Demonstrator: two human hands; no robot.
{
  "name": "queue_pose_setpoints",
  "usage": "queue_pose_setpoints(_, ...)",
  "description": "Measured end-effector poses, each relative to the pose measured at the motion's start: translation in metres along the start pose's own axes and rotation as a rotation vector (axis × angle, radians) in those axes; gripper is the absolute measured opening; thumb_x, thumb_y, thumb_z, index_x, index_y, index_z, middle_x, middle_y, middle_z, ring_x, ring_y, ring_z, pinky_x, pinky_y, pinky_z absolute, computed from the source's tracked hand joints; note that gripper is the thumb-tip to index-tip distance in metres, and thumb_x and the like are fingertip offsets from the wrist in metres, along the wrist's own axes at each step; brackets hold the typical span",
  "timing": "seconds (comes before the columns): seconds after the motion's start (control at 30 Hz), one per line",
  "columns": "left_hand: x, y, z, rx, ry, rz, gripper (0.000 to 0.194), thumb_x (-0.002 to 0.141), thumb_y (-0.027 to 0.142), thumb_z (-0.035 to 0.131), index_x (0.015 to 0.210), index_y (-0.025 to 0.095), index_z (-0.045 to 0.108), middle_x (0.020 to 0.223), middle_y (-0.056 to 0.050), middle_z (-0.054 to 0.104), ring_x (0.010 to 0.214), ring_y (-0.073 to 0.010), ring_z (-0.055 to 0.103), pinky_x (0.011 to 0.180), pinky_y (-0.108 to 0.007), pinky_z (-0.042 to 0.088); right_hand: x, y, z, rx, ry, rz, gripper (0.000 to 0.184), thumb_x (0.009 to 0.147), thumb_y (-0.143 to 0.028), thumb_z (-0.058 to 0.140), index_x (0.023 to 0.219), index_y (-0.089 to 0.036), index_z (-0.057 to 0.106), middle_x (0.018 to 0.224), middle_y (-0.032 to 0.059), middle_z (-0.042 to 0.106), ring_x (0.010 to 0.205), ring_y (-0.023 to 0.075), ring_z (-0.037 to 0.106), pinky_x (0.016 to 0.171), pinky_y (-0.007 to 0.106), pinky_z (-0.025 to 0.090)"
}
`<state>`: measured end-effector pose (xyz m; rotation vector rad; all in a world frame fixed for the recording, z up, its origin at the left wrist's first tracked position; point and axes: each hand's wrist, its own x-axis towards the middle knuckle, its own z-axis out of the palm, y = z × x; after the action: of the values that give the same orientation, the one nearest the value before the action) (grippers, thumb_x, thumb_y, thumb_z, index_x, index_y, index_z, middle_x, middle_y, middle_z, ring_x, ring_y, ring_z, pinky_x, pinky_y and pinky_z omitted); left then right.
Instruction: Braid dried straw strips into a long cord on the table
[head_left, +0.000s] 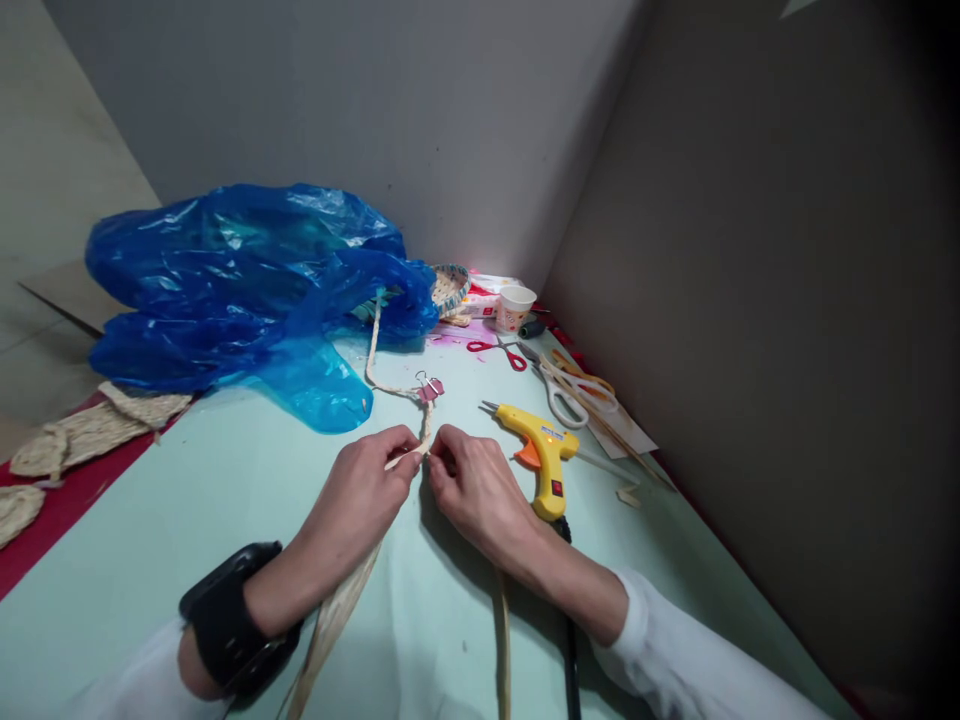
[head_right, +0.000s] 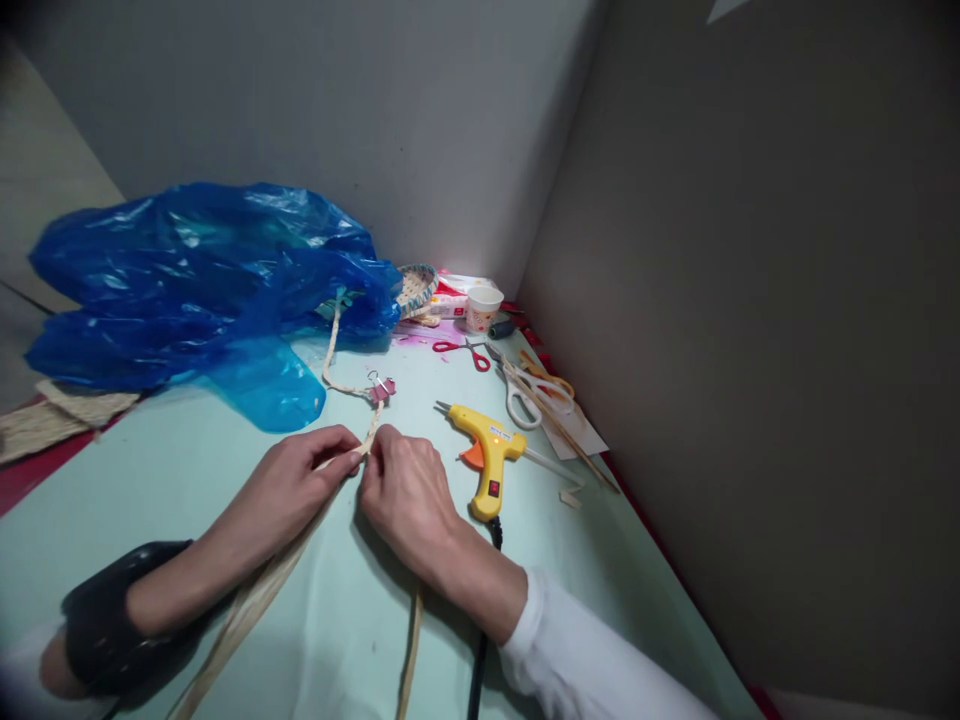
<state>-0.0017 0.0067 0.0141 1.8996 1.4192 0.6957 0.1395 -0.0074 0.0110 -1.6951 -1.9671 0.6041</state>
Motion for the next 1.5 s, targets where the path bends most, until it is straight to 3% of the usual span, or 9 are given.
queue_pose_setpoints(0.13,0.0,0.001,-0.001,0.128,0.051,0.038,0.018,0.085,0.024,0.048,0.078,0.018,0.064,0.082,-0.005,0.063,0.083,-0.0214,0.056,0.074,-0.032,0.039,0.002,0.001,0.001,0.106,0.02,0.019,0.011,0.081,-0.015,0.046,0.071,-0.019,0.045,0.058,-0.0034,0.048,0.055,0.0113,0.037,0.054,0.026,0.02)
queue_pose_setpoints(0.37,-0.009,0.008,0.007,0.52,0.074,0.115,0.026,0.091,0.017,0.036,0.082,0.016,0.06,0.083,-0.007,0.058,0.073,-0.0213,0.055,0.066,-0.032,0.038,0.006,0.003,0.005,0.24,0.009,0.042,0.017,0.085,-0.021,0.046,0.069,-0.018,0.052,0.064,-0.0019,0.056,0.063,0.012,0.045,0.058,0.024,0.025)
queue_pose_setpoints(0.53,-0.015,0.013,0.006,0.659,0.055,0.146,0.027,0.09,0.015,0.035,0.083,0.017,0.061,0.084,-0.007,0.059,0.069,-0.0218,0.056,0.062,-0.033,0.038,0.006,0.001,0.006,0.205,0.038,0.047,0.017,0.081,-0.018,0.048,0.065,-0.018,0.05,0.057,-0.0032,0.049,0.057,0.0111,0.039,0.055,0.025,0.022)
queue_pose_setpoints(0.67,-0.015,0.014,0.004,0.415,0.067,0.067,0.025,0.089,0.02,0.039,0.073,0.018,0.059,0.075,-0.005,0.061,0.071,-0.021,0.06,0.067,-0.033,0.042,0.006,0.002,0.006,0.21,0.06,0.053,0.015,0.079,-0.016,0.048,0.066,-0.018,0.053,0.058,-0.0023,0.052,0.057,0.0112,0.041,0.055,0.025,0.023)
queue_pose_setpoints(0.77,-0.017,0.014,0.006,0.09,-0.019,-0.114,0.026,0.089,0.029,0.04,0.072,0.019,0.056,0.062,-0.001,0.06,0.055,-0.0172,0.059,0.057,-0.03,0.046,0.006,0.004,0.006,0.243,0.038,0.045,0.016,0.08,-0.017,0.047,0.069,-0.018,0.058,0.061,-0.0012,0.057,0.059,0.0118,0.045,0.056,0.024,0.025)
queue_pose_setpoints(0.93,-0.023,0.009,0.011,-0.214,-0.065,-0.213,0.024,0.088,0.037,0.043,0.087,0.02,0.06,0.074,-0.002,0.067,0.067,-0.0181,0.068,0.059,-0.027,0.054,0.007,0.007,0.004,0.307,0.021,0.038,0.016,0.082,-0.019,0.049,0.071,-0.019,0.062,0.063,-0.0004,0.061,0.062,0.0125,0.05,0.057,0.023,0.03)
queue_pose_setpoints(1.07,-0.026,0.007,0.009,0.145,-0.033,-0.027,0.026,0.09,0.027,0.04,0.085,0.019,0.064,0.078,-0.004,0.069,0.068,-0.0196,0.067,0.064,-0.031,0.052,0.009,0.01,0.005,0.422,0.006,0.07,0.016,0.08,-0.017,0.051,0.072,-0.019,0.064,0.062,-0.0007,0.061,0.059,0.0118,0.05,0.056,0.022,0.033)
queue_pose_setpoints(1.27,-0.034,0.016,0.016,0.805,-0.038,0.151,0.038,0.087,0.005,0.036,0.107,0.015,0.066,0.086,-0.011,0.069,0.076,-0.0265,0.066,0.062,-0.036,0.049,0.01,0.013,0.011,0.723,-0.076,0.168,0.014,0.079,-0.02,0.051,0.073,-0.017,0.064,0.05,-0.0031,0.054,0.05,0.0112,0.052,0.051,0.021,0.036)
queue_pose_setpoints(1.5,-0.043,0.027,0.038,0.954,0.033,0.25,0.04,0.075,-0.006,0.041,0.097,0.01,0.07,0.081,-0.015,0.067,0.075,-0.0241,0.062,0.06,-0.031,0.047,0.006,0.01,0.012,0.717,-0.044,0.158,0.013,0.077,-0.018,0.049,0.068,-0.018,0.059,0.055,-0.0016,0.058,0.054,0.012,0.054,0.055,0.022,0.04)
